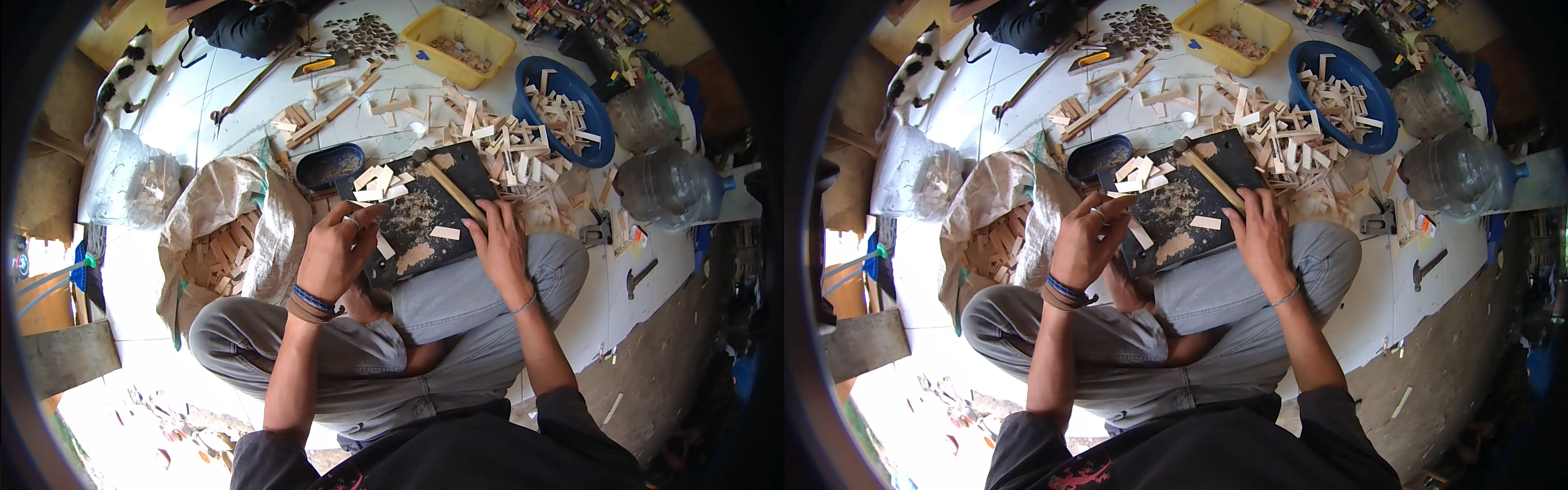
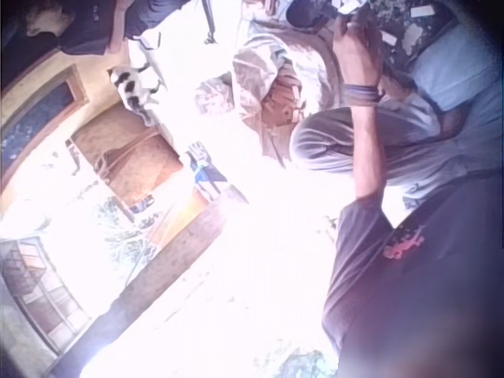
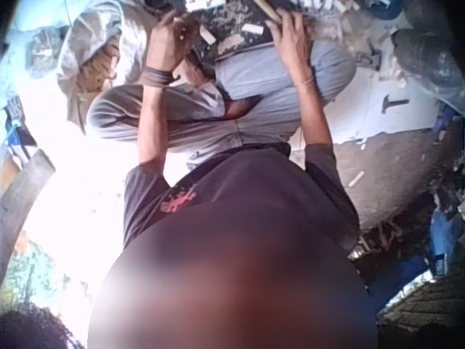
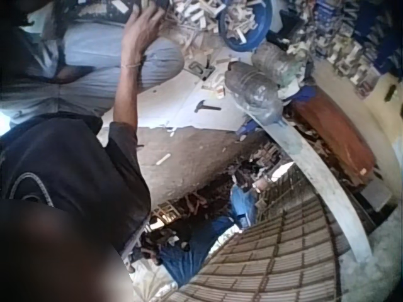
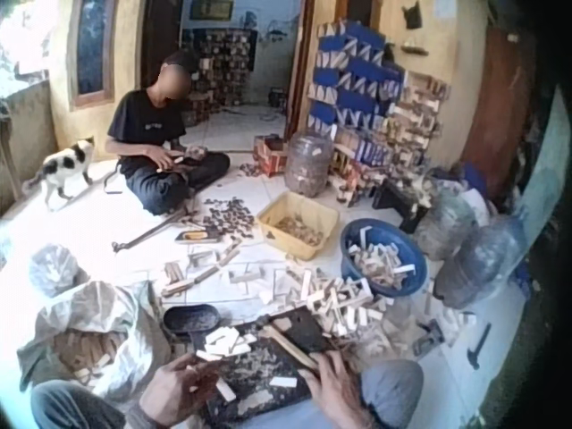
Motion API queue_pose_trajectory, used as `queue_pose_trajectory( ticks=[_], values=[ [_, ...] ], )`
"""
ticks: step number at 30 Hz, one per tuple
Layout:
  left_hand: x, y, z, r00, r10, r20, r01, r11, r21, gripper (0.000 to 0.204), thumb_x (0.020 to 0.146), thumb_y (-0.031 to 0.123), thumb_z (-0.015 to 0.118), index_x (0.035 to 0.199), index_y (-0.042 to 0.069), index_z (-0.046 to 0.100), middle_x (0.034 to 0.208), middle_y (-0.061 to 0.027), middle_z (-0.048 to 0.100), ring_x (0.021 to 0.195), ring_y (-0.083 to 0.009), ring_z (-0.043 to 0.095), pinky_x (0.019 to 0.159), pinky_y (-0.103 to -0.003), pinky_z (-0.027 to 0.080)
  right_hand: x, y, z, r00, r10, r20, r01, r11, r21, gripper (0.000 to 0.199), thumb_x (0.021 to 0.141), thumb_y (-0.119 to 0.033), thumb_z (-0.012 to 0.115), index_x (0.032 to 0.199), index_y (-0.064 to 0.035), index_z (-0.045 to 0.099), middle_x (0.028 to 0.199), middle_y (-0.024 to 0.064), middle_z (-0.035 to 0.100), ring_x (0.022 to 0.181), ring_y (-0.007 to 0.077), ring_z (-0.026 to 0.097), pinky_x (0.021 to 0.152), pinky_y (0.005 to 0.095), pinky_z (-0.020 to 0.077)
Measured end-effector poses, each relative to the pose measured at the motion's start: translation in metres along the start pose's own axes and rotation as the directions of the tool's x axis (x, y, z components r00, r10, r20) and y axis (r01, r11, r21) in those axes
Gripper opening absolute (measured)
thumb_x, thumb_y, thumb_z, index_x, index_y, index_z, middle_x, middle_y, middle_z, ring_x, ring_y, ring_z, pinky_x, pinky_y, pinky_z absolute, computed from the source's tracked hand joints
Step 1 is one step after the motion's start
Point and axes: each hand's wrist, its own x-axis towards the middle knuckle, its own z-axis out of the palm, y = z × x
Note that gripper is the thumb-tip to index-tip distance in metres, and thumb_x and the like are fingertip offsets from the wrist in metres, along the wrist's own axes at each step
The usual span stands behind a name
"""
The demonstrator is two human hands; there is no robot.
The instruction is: The person sits cross-legged on the floor and repeatedly splits small wooden pieces using a hammer and a small chisel. They pick up pieces from a sack, place them on a black board, strike them with the hammer, and set the split pieces aside.
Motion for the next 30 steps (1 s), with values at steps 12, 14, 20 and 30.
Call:
queue_pose_trajectory(
  ticks=[12, 14, 20, 30],
  values=[
    [-0.005, 0.001, 0.023, 0.994, -0.105, 0.005, 0.103, 0.967, -0.235, 0.02, 0.088, 0.002, 0.075, 0.107, 0.004, 0.076, 0.089, -0.0105, 0.061, 0.075, -0.0233, 0.065, 0.072, -0.035, 0.055, -0.011, -0.009, 0.002, 0.98, -0.065, 0.19, -0.022, 0.906, 0.422, 0.017, 0.099, -0.012, 0.07, 0.112, -0.0044, 0.062, 0.106, 0.0079, 0.069, 0.094, 0.0294, 0.069, 0.079, 0.0393, 0.0534],
    [-0.006, 0.0, 0.03, 0.999, -0.046, 0.027, 0.05, 0.982, -0.185, 0.017, 0.087, 0.002, 0.075, 0.104, 0.003, 0.076, 0.089, -0.0088, 0.062, 0.076, -0.0212, 0.065, 0.073, -0.034, 0.056, -0.009, -0.01, 0.002, 0.97, 0.018, 0.242, -0.167, 0.77, 0.616, 0.015, 0.102, -0.012, 0.067, 0.112, -0.0035, 0.061, 0.104, 0.0066, 0.072, 0.093, 0.0229, 0.07, 0.077, 0.0352, 0.0533],
    [-0.005, 0.002, 0.027, 0.959, -0.178, 0.221, 0.263, 0.848, -0.459, 0.018, 0.089, -0.001, 0.077, 0.107, -0.002, 0.072, 0.105, -0.0066, 0.072, 0.092, -0.0161, 0.072, 0.084, -0.03, 0.058, -0.006, -0.028, -0.001, 0.876, 0.161, 0.454, -0.481, 0.288, 0.828, 0.017, 0.105, -0.014, 0.066, 0.118, -0.0036, 0.063, 0.1, 0.0036, 0.072, 0.088, 0.0063, 0.065, 0.072, 0.0232, 0.0503],
    [-0.002, 0.01, 0.027, 0.961, -0.141, 0.24, 0.215, 0.922, -0.322, 0.032, 0.09, 0.009, 0.083, 0.118, 0.001, 0.073, 0.118, -0.0065, 0.073, 0.103, -0.0179, 0.074, 0.087, -0.031, 0.059, -0.017, -0.042, -0.012, 0.76, 0.158, 0.631, -0.593, -0.23, 0.771, 0.016, 0.104, -0.013, 0.067, 0.118, -0.0069, 0.065, 0.107, 0.0024, 0.071, 0.096, 0.0077, 0.062, 0.076, 0.0275, 0.0495]
  ],
)
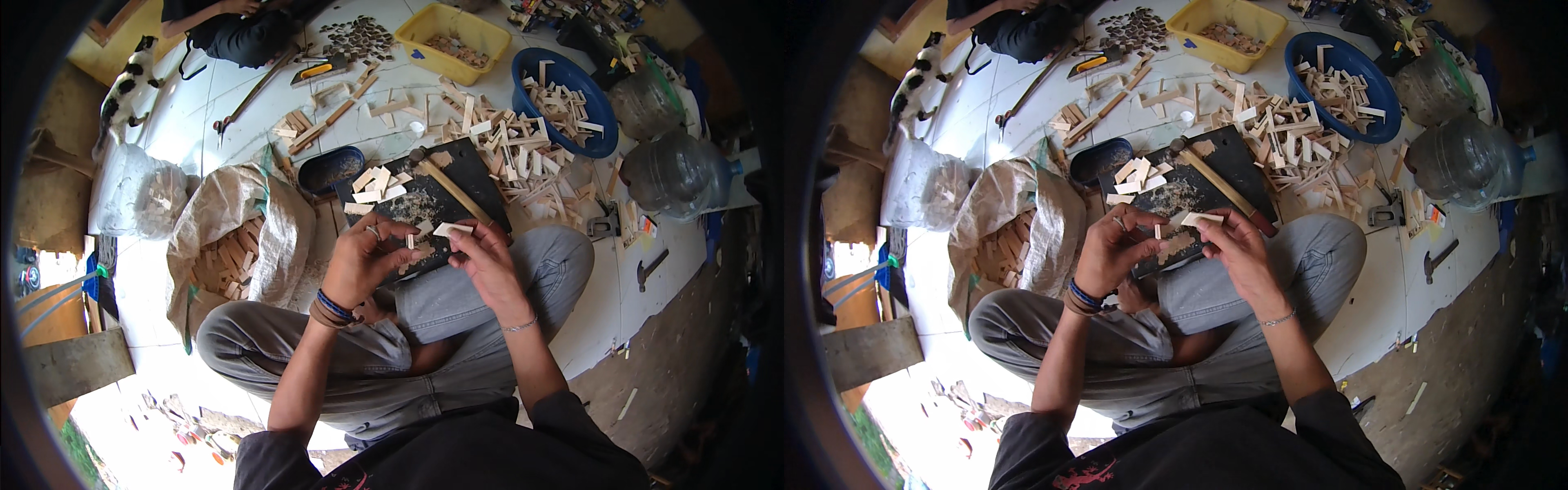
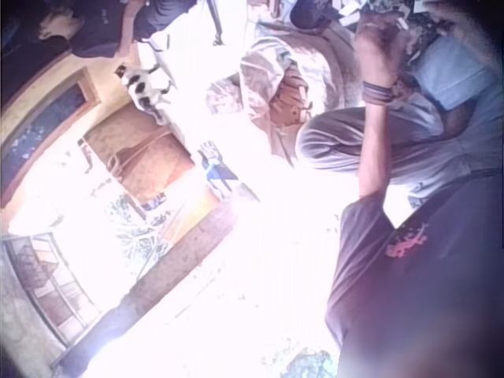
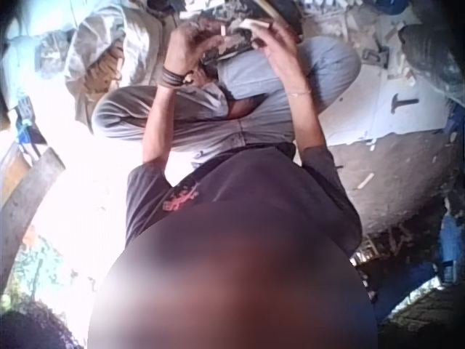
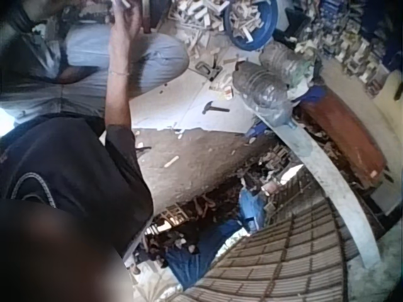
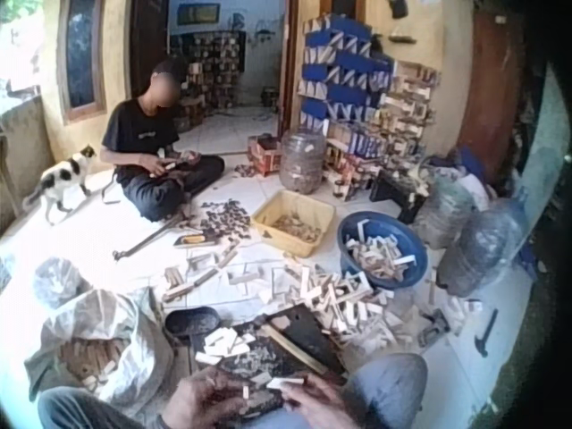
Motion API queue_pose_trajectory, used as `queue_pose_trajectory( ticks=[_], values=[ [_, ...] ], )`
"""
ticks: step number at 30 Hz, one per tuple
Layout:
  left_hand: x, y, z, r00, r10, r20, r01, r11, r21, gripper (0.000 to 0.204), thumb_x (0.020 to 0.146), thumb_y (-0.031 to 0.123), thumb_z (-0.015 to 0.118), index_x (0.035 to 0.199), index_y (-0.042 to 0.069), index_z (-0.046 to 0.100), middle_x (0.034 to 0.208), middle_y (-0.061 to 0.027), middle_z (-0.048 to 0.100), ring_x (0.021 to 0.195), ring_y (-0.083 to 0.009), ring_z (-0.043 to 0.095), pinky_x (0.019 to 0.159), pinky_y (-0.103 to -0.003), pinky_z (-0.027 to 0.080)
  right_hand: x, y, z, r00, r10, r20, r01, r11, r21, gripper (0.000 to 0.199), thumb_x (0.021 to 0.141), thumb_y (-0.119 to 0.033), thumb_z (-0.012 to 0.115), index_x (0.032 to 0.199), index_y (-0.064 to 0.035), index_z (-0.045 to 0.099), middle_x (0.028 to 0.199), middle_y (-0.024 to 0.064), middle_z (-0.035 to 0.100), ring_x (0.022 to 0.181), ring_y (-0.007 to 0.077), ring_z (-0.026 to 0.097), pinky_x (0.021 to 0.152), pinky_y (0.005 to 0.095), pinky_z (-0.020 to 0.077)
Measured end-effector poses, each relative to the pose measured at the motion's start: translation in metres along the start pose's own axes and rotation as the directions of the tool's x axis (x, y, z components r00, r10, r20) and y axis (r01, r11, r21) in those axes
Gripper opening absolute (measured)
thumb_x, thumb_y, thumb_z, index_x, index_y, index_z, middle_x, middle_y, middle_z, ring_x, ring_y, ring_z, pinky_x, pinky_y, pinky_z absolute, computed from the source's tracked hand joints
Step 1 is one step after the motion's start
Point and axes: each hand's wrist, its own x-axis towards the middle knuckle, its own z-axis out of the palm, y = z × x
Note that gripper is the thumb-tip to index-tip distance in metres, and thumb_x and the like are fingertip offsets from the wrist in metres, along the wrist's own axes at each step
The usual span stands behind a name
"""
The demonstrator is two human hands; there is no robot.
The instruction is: The person sits cross-legged on the floor and repeatedly splits small wooden pieces using a hammer and a small chisel. They pick up pieces from a sack, place them on a black board, strike them with the hammer, and set the split pieces aside.
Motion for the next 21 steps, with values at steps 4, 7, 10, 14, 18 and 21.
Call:
queue_pose_trajectory(
  ticks=[4, 7, 10, 14, 18, 21],
  values=[
    [0.001, -0.005, 0.015, 0.986, 0.16, -0.053, -0.158, 0.987, 0.032, 0.032, 0.087, 0.018, 0.085, 0.114, 0.003, 0.077, 0.115, -0.0102, 0.074, 0.093, -0.0219, 0.075, 0.084, -0.033, 0.058, -0.008, -0.007, 0.001, 0.997, 0.049, 0.054, -0.051, 0.998, 0.045, 0.014, 0.103, -0.014, 0.068, 0.115, -0.0077, 0.065, 0.11, 0.0022, 0.07, 0.098, 0.008, 0.061, 0.076, 0.0304, 0.049],
    [0.0, -0.01, 0.026, 0.995, 0.089, -0.044, -0.093, 0.992, -0.086, 0.033, 0.087, 0.019, 0.085, 0.116, 0.005, 0.076, 0.113, -0.0112, 0.078, 0.095, -0.0226, 0.075, 0.084, -0.035, 0.058, -0.01, -0.011, 0.003, 0.997, 0.072, 0.003, -0.072, 0.997, 0.006, 0.014, 0.103, -0.015, 0.069, 0.114, -0.0071, 0.066, 0.108, 0.0017, 0.07, 0.096, 0.0086, 0.061, 0.074, 0.0291, 0.048],
    [-0.001, -0.015, 0.036, 0.981, 0.176, -0.077, -0.181, 0.981, -0.063, 0.033, 0.087, 0.015, 0.085, 0.115, 0.001, 0.074, 0.11, -0.0102, 0.078, 0.095, -0.0205, 0.076, 0.085, -0.034, 0.059, -0.014, -0.011, 0.009, 0.999, 0.016, -0.03, -0.018, 0.998, -0.068, 0.015, 0.102, -0.016, 0.07, 0.113, -0.0062, 0.067, 0.105, 0.0015, 0.07, 0.093, 0.0082, 0.061, 0.073, 0.0276, 0.0474],
    [-0.005, -0.018, 0.044, 0.955, 0.262, -0.141, -0.256, 0.965, 0.062, 0.032, 0.086, 0.015, 0.085, 0.114, 0.002, 0.074, 0.11, -0.0118, 0.077, 0.099, -0.0274, 0.074, 0.086, -0.036, 0.057, -0.014, -0.01, 0.015, 0.996, 0.041, -0.078, -0.05, 0.992, -0.113, 0.017, 0.102, -0.018, 0.071, 0.114, -0.0061, 0.068, 0.104, 0.0008, 0.071, 0.089, 0.0072, 0.062, 0.072, 0.0258, 0.0473],
    [-0.004, -0.019, 0.048, 0.934, 0.313, -0.173, -0.296, 0.948, 0.119, 0.028, 0.089, 0.018, 0.08, 0.114, 0.006, 0.074, 0.11, -0.014, 0.075, 0.098, -0.0358, 0.071, 0.085, -0.042, 0.056, -0.015, -0.007, 0.019, 0.988, 0.027, -0.155, -0.051, 0.987, -0.154, 0.015, 0.102, -0.02, 0.072, 0.111, -0.0086, 0.068, 0.103, -0.0007, 0.07, 0.089, 0.0067, 0.063, 0.073, 0.0256, 0.0481],
    [-0.003, -0.02, 0.049, 0.929, 0.32, -0.184, -0.3, 0.945, 0.13, 0.028, 0.089, 0.02, 0.08, 0.113, 0.007, 0.074, 0.109, -0.0138, 0.075, 0.098, -0.0363, 0.071, 0.086, -0.043, 0.056, -0.015, -0.004, 0.02, 0.98, 0.045, -0.193, -0.071, 0.988, -0.134, 0.013, 0.101, -0.02, 0.073, 0.109, -0.0102, 0.068, 0.102, -0.0014, 0.07, 0.088, 0.0066, 0.063, 0.074, 0.0259, 0.0484]
  ],
)
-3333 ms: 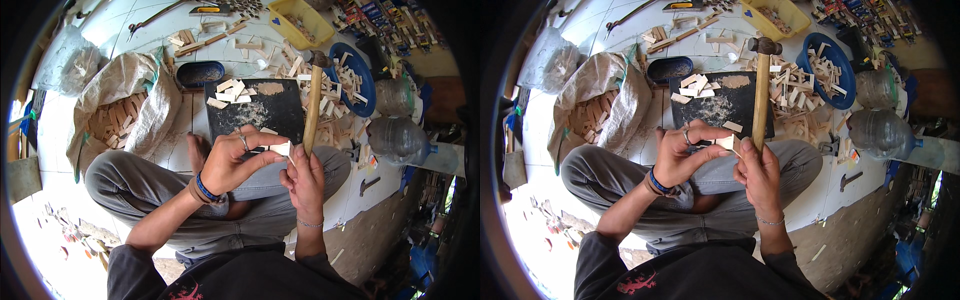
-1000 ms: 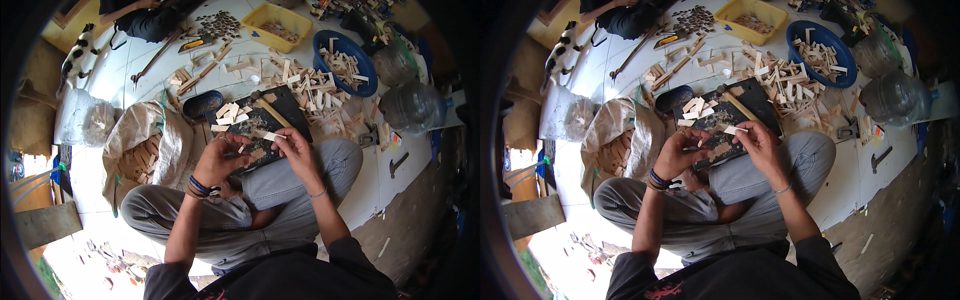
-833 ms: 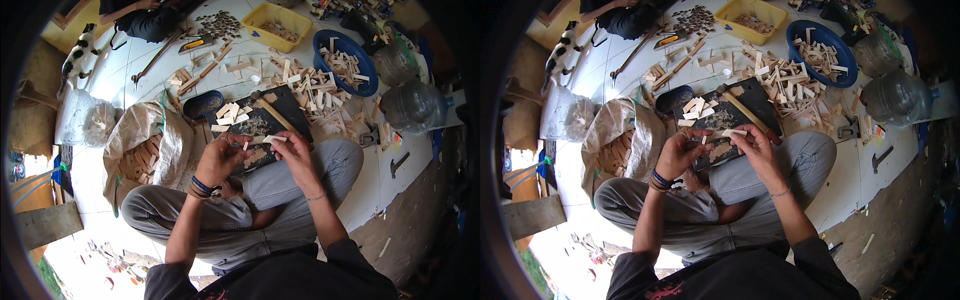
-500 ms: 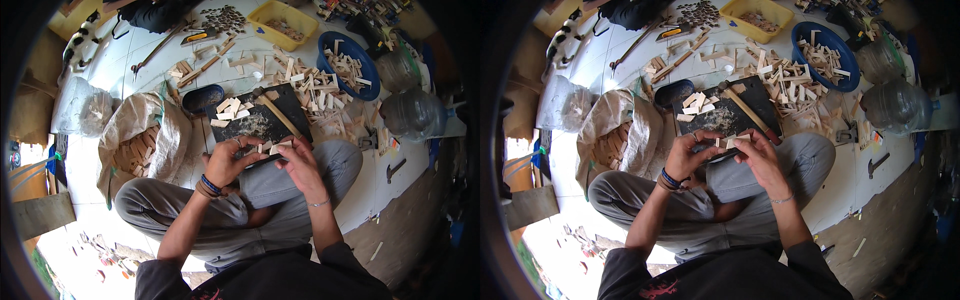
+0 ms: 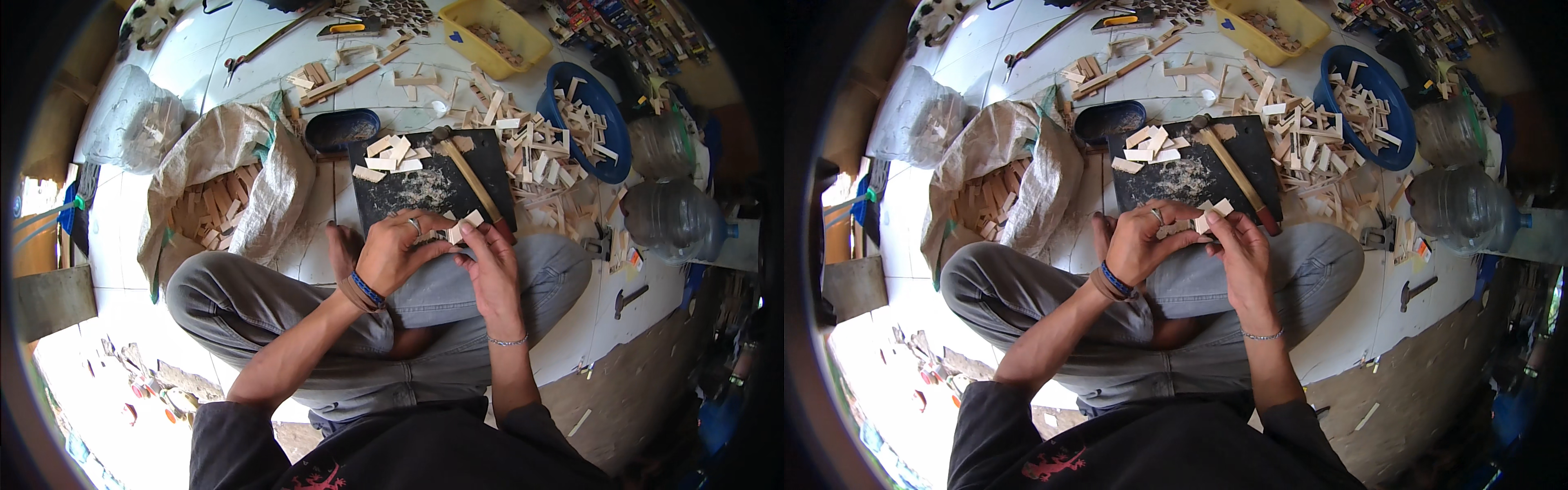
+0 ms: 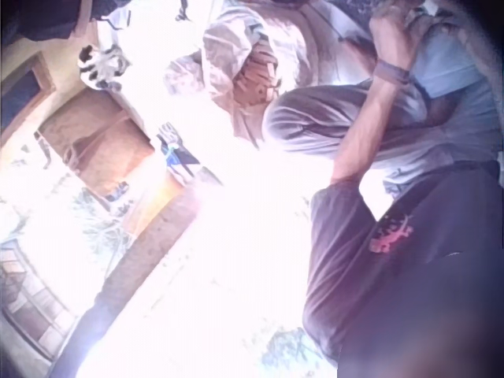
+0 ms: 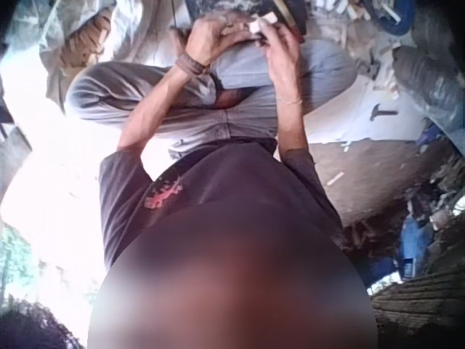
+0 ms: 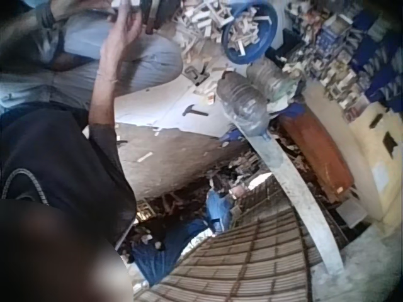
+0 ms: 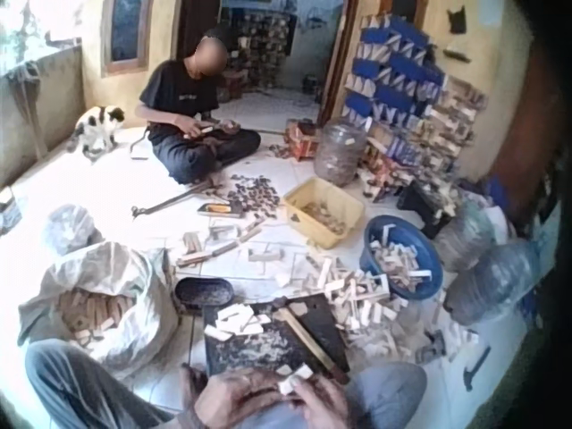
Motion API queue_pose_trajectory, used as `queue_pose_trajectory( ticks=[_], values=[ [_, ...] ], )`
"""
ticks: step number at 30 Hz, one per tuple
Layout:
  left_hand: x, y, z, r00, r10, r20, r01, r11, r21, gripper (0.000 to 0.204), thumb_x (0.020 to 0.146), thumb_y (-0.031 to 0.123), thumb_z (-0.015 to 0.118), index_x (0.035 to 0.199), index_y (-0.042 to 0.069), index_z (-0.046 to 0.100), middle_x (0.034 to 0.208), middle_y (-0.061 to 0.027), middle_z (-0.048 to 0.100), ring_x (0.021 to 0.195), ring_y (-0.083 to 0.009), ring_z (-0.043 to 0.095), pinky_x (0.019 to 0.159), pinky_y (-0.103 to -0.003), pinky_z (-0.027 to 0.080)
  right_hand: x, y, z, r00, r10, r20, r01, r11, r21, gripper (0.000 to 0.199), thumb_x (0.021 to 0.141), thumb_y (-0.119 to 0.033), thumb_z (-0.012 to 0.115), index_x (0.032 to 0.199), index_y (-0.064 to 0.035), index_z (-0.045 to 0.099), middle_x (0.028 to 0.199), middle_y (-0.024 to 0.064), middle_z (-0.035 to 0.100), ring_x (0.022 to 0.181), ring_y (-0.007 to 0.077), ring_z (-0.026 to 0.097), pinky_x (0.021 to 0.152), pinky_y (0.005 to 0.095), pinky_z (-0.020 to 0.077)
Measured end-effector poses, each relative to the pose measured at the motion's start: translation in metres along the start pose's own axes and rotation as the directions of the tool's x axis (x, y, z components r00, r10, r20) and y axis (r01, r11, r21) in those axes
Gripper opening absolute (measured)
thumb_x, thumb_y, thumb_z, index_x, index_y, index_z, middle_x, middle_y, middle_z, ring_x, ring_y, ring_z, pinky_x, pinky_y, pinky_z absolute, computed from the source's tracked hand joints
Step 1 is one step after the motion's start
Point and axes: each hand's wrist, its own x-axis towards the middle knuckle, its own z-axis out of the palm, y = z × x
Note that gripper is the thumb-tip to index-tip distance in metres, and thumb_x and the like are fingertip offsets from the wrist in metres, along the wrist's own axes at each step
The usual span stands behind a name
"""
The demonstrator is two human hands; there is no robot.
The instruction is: The person sits cross-legged on the floor and repeatedly splits small wooden pieces using a hammer and a small chisel. They pick up pieces from a sack, place them on a black board, strike them with the hammer, and set the split pieces aside.
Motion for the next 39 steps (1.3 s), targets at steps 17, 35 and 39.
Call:
queue_pose_trajectory(
  ticks=[17, 35, 39],
  values=[
    [0.002, -0.002, 0.0, 0.998, -0.041, -0.045, 0.04, 0.999, -0.014, 0.032, 0.086, 0.02, 0.084, 0.113, 0.003, 0.077, 0.105, -0.0166, 0.077, 0.097, -0.0347, 0.074, 0.087, -0.04, 0.058, 0.005, -0.006, 0.005, 0.999, -0.039, -0.036, 0.036, 0.995, -0.088, 0.011, 0.101, -0.017, 0.073, 0.106, -0.0089, 0.068, 0.098, -0.0003, 0.072, 0.086, 0.006, 0.062, 0.072, 0.0243, 0.0468],
    [0.061, -0.05, -0.015, 0.992, 0.073, 0.103, -0.127, 0.635, 0.762, 0.037, 0.094, 0.016, 0.062, 0.131, 0.013, 0.067, 0.076, -0.0104, 0.069, 0.074, -0.0291, 0.071, 0.065, -0.043, 0.056, 0.011, 0.005, 0.019, 0.99, -0.12, -0.08, 0.118, 0.993, -0.024, 0.018, 0.098, -0.018, 0.078, 0.094, -0.0076, 0.063, 0.087, -0.0019, 0.069, 0.072, 0.0021, 0.053, 0.062, 0.0204, 0.0407],
    [0.074, -0.054, -0.006, 0.959, 0.052, 0.279, -0.263, 0.534, 0.804, 0.046, 0.09, 0.011, 0.059, 0.136, 0.013, 0.065, 0.08, -0.0091, 0.07, 0.082, -0.0269, 0.073, 0.067, -0.04, 0.057, 0.013, 0.006, 0.015, 0.99, -0.126, -0.06, 0.123, 0.991, -0.053, 0.017, 0.098, -0.017, 0.077, 0.096, -0.0077, 0.064, 0.091, 0.0002, 0.071, 0.077, 0.0038, 0.058, 0.063, 0.0222, 0.0441]
  ],
)
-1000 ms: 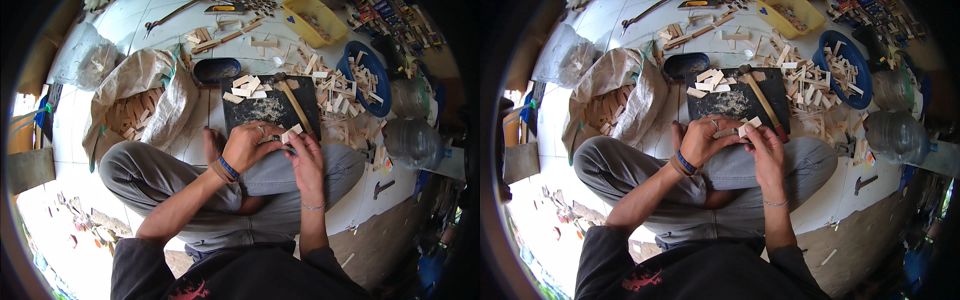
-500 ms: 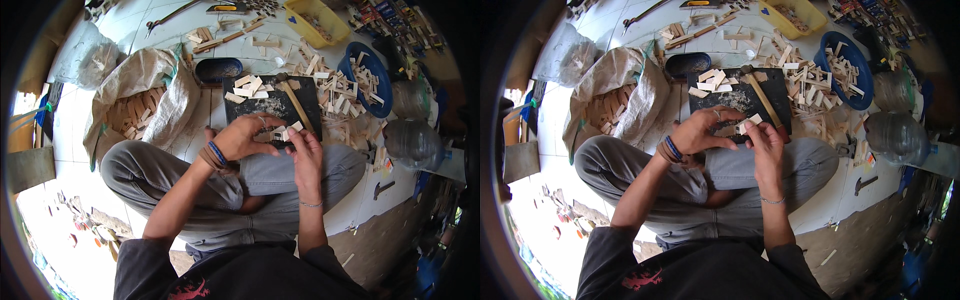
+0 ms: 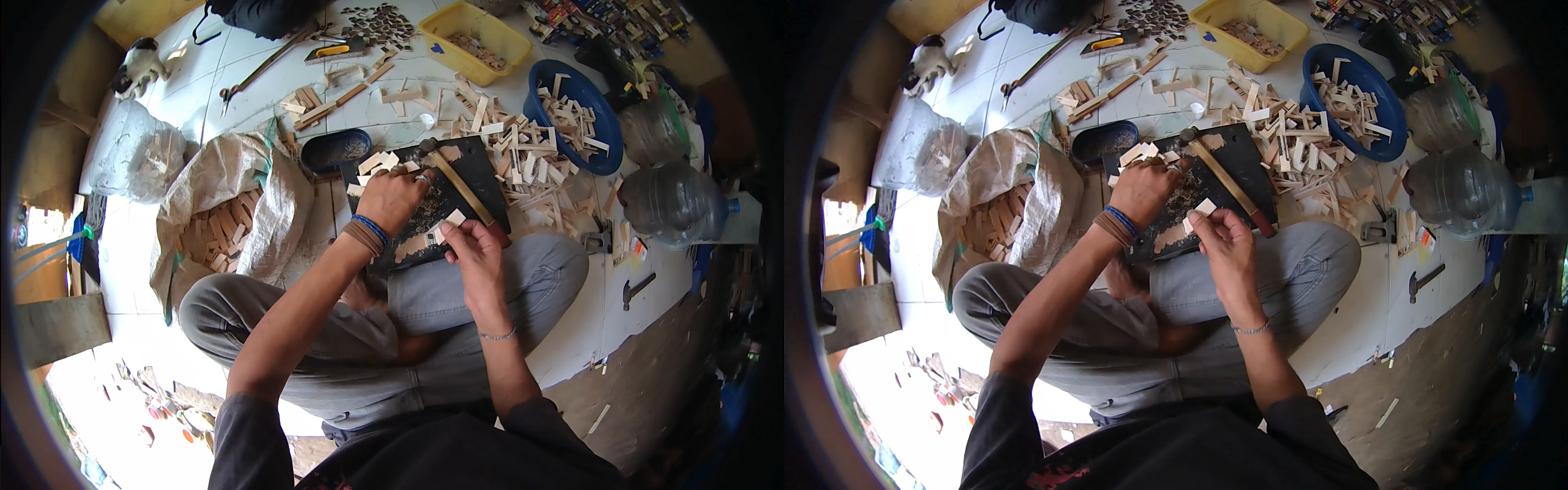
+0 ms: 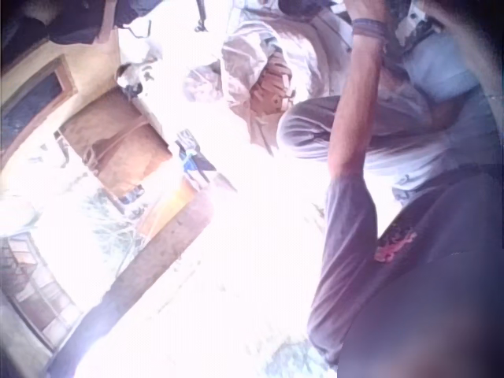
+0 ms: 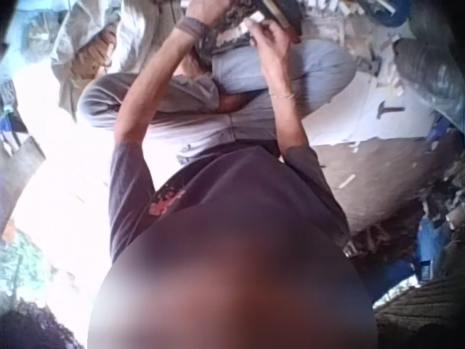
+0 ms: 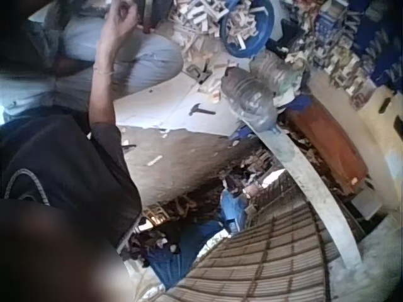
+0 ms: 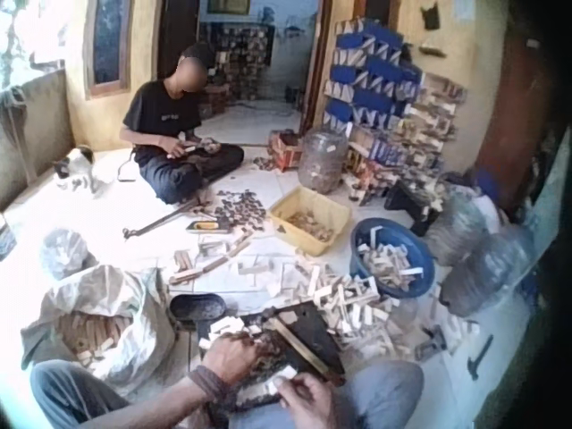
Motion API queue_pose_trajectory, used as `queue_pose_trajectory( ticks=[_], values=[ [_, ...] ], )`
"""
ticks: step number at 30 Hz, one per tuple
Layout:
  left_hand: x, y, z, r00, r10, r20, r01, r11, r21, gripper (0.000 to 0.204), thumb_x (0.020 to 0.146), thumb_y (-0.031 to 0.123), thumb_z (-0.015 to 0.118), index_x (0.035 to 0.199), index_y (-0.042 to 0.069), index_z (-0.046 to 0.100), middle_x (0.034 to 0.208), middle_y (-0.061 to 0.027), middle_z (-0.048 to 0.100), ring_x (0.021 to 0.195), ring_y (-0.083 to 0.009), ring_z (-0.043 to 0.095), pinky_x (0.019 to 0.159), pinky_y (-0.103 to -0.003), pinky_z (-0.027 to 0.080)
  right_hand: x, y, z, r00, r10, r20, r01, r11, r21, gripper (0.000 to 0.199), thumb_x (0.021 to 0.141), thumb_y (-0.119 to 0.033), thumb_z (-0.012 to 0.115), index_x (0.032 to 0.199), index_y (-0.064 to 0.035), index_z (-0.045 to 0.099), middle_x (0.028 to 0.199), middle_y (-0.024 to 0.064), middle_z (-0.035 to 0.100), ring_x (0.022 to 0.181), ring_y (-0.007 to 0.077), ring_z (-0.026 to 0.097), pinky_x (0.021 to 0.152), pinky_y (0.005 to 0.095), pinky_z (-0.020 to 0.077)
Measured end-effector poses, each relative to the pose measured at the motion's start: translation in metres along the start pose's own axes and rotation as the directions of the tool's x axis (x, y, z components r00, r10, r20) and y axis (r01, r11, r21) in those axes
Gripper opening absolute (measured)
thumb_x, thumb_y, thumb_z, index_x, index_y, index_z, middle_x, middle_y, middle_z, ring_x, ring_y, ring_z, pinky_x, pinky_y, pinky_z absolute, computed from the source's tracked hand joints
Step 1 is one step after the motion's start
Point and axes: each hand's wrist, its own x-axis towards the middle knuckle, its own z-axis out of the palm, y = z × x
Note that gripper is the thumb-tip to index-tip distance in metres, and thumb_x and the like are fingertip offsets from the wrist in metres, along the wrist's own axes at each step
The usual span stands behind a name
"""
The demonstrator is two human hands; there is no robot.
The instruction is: The person sits cross-legged on the floor and repeatedly splits small wooden pieces using a hammer and a small chisel. They pick up pieces from a sack, place them on a black board, strike them with the hammer, and set the split pieces aside.
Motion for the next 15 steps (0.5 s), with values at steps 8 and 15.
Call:
queue_pose_trajectory(
  ticks=[8, 15],
  values=[
    [0.005, 0.005, 0.006, 0.995, 0.089, 0.048, -0.091, 0.995, 0.032, 0.048, 0.091, 0.009, 0.059, 0.139, 0.011, 0.061, 0.083, -0.01, 0.073, 0.081, -0.027, 0.074, 0.069, -0.039, 0.058, 0.0, 0.004, 0.0, 1.0, 0.001, -0.008, -0.001, 0.999, 0.048, 0.018, 0.097, -0.017, 0.078, 0.099, -0.0075, 0.063, 0.091, -0.0001, 0.071, 0.078, 0.0032, 0.059, 0.063, 0.022, 0.044],
    [-0.011, -0.013, -0.006, 0.915, -0.328, 0.237, 0.335, 0.286, -0.898, 0.049, 0.088, 0.006, 0.075, 0.134, -0.005, 0.063, 0.096, -0.0138, 0.077, 0.092, -0.0186, 0.076, 0.08, -0.031, 0.06, 0.0, 0.002, -0.001, 1.0, -0.001, -0.01, 0.001, 1.0, 0.013, 0.016, 0.098, -0.017, 0.077, 0.098, -0.0082, 0.063, 0.093, -0.0003, 0.071, 0.079, 0.003, 0.058, 0.063, 0.0218, 0.0434]
  ],
)
